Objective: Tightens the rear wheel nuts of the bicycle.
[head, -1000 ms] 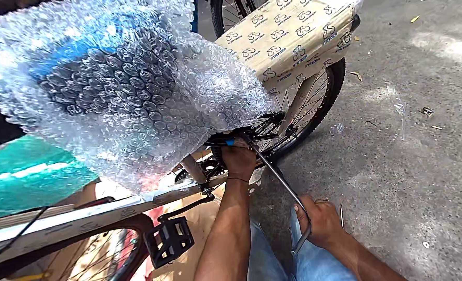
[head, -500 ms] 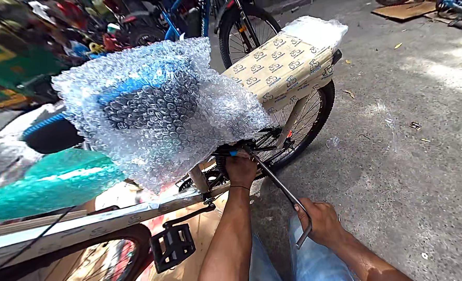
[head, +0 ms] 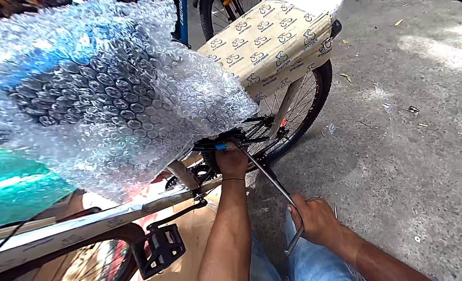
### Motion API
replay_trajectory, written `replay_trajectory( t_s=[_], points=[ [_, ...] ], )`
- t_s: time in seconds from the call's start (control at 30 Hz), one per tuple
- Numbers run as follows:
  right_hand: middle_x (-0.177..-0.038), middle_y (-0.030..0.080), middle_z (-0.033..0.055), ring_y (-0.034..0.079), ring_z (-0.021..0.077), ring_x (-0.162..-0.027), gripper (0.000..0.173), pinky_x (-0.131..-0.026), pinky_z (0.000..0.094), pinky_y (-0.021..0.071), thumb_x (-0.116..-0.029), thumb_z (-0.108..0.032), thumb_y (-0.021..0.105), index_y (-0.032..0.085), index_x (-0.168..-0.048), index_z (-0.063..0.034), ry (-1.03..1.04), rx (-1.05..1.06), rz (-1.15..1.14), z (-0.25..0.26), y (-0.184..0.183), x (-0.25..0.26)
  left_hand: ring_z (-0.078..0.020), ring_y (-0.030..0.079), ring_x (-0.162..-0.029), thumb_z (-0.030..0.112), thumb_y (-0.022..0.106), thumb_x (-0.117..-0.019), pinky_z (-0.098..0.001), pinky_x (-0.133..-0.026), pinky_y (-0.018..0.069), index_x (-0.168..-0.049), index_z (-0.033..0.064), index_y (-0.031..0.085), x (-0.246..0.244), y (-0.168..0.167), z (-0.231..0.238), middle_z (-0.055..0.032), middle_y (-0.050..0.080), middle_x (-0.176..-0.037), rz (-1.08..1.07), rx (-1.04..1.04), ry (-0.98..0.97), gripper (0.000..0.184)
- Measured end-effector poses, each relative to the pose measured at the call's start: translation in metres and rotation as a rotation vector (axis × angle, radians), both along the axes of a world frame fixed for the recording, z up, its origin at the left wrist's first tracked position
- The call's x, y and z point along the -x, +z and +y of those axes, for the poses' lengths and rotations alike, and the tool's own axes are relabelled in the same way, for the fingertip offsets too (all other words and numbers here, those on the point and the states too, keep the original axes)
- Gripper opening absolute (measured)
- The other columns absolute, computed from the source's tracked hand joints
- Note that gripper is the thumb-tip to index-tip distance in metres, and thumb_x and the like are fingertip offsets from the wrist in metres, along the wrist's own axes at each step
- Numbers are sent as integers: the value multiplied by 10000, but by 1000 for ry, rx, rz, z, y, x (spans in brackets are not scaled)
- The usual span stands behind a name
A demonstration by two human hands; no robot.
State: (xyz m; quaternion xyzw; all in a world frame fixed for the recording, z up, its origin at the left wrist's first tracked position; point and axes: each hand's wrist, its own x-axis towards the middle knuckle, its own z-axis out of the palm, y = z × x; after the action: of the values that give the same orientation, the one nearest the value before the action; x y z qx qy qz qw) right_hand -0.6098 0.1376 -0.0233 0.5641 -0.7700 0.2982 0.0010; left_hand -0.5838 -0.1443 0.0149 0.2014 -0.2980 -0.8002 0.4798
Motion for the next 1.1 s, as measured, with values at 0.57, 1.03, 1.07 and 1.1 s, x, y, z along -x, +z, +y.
replay_trajectory(
  t_s=[0.57, 1.03, 1.07, 1.1],
  points=[
    [-511, 498, -25, 583, 171, -468, 346, -461, 348, 482, -1091, -349, 357, 591, -952, -136, 29, -77, 188, 4, 16, 3, -209, 637, -1060, 455, 183, -1091, -479, -955, 514, -1156, 182, 547, 11, -4, 2, -39, 651, -1081, 111, 21, 14, 460],
    [-521, 507, -36, 563, 151, -462, 486, -451, 339, 457, -1040, -575, 421, 605, -938, -138, 1, 31, 173, 2, 6, 4, -222, 657, -989, 483, 124, -1060, -452, -865, 552, -1120, 150, 571, 20, -9, -2, -69, 663, -1050, 267, 99, -8, 561],
    [-520, 510, -35, 559, 151, -457, 587, -447, 347, 457, -968, -703, 464, 612, -934, -136, -12, 45, 164, 3, 7, 3, -210, 656, -969, 481, 126, -1064, -437, -846, 554, -1107, 155, 577, 22, -8, 0, -59, 663, -1038, 263, 91, 14, 558],
    [-517, 510, -38, 552, 146, -452, 659, -446, 353, 454, -880, -789, 511, 619, -931, -141, -30, 57, 159, 2, 8, 1, -194, 655, -974, 475, 133, -1070, -428, -858, 555, -1102, 164, 581, 23, -8, 1, -44, 664, -1034, 253, 86, 26, 547]
  ],
)
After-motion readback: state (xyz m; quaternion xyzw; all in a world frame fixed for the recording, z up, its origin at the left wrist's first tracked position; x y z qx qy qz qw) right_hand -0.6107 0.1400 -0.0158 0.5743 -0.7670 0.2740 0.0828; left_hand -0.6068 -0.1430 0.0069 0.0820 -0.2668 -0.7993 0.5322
